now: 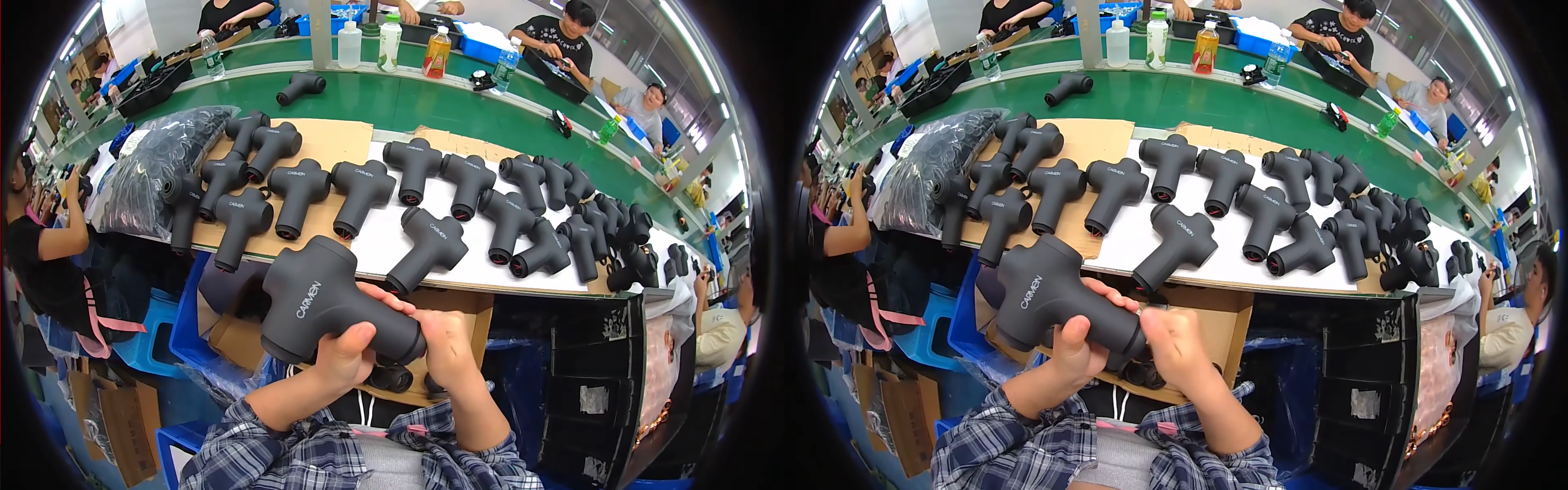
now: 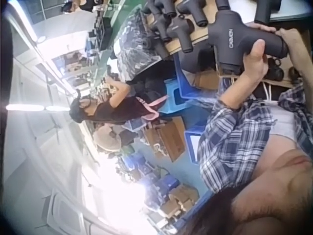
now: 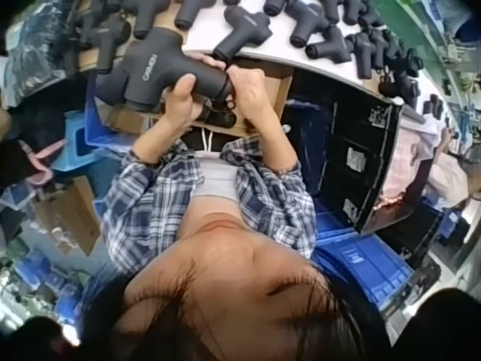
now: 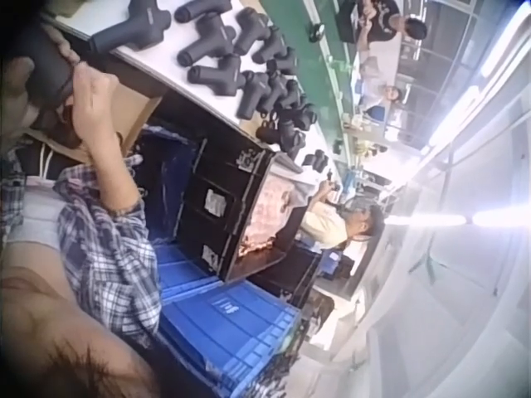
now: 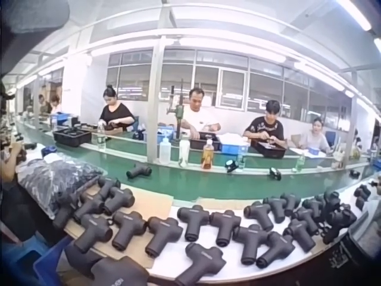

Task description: Assembling components onto portable massage guns at a factory workstation.

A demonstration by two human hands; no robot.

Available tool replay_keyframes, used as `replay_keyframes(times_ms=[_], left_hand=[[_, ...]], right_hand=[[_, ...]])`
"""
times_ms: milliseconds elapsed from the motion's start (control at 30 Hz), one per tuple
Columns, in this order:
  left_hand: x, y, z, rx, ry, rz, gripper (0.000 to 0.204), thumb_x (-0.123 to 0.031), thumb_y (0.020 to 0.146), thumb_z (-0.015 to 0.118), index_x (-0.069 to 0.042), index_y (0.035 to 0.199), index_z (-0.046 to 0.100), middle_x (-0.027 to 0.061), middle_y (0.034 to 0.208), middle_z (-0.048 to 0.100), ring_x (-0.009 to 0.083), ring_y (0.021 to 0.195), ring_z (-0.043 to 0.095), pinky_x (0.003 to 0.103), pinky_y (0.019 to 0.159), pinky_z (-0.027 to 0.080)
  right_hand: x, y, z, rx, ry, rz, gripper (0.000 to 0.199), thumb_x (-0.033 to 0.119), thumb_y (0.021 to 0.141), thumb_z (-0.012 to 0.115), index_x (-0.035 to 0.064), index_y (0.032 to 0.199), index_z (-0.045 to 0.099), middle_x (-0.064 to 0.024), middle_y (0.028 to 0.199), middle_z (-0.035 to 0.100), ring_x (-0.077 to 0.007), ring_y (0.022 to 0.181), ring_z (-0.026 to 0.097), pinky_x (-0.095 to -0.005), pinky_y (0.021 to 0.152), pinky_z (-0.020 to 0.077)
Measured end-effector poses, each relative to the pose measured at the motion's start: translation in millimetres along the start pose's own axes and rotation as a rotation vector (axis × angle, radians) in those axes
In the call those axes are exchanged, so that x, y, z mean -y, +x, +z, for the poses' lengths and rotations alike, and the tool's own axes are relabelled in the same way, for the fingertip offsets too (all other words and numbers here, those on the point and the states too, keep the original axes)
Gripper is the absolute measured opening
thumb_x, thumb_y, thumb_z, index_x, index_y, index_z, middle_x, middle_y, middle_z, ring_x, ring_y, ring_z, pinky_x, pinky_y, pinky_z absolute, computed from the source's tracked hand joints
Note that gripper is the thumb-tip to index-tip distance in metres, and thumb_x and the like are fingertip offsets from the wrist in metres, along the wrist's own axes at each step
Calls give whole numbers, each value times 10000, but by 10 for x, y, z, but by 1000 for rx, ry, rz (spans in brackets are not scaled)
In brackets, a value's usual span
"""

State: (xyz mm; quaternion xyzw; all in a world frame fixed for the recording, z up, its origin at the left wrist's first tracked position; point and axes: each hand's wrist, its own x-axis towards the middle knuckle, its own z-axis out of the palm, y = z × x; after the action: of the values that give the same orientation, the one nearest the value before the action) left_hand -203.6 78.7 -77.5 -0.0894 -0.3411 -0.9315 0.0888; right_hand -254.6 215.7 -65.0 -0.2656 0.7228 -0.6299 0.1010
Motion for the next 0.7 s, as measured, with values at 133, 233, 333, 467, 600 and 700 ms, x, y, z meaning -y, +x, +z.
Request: replay_keyframes(times_ms=[133,233,333,467,600,700], left_hand=[[-6,-50,10,-132,-144,-97,452,-278,729,660,-34,1045,447,125,963,549,275,985,542,405,868,451],[9,-49,5,-105,-135,-118,446,-289,736,654,-35,1042,452,125,958,549,273,983,545,404,872,450],[-3,-57,0,-78,-111,-115,439,-285,740,649,-35,1043,452,126,955,549,273,977,546,403,872,450],[-34,-43,27,-133,-86,-119,430,-274,744,643,-35,1044,451,128,954,546,273,972,547,401,871,449],[-2,-33,45,-132,-66,-122,418,-263,746,637,-33,1042,453,131,958,546,273,968,547,401,870,449],[8,-52,54,-103,-62,-117,411,-259,748,632,-31,1040,455,133,961,546,273,965,548,400,870,448]], right_hand=[[87,-29,3,-141,-212,24,285,208,782,582,-39,922,557,-42,631,543,-89,532,476,-197,491,346],[150,-105,6,-107,7,-153,342,117,757,578,-39,1050,497,-34,664,536,-82,551,472,-190,507,346],[109,-114,11,-255,235,-36,504,34,719,553,-25,1186,373,-34,709,528,-71,581,459,-184,531,345],[107,-78,12,-229,59,11,505,24,702,556,-21,1170,373,-17,666,488,-60,573,423,-181,527,329],[155,-154,-19,-74,26,-129,450,9,722,543,-15,1141,380,-5,656,453,-51,561,391,-176,524,316],[58,-194,41,-198,248,-67,439,10,728,540,-6,1135,377,-3,661,444,-49,560,388,-177,523,314]])
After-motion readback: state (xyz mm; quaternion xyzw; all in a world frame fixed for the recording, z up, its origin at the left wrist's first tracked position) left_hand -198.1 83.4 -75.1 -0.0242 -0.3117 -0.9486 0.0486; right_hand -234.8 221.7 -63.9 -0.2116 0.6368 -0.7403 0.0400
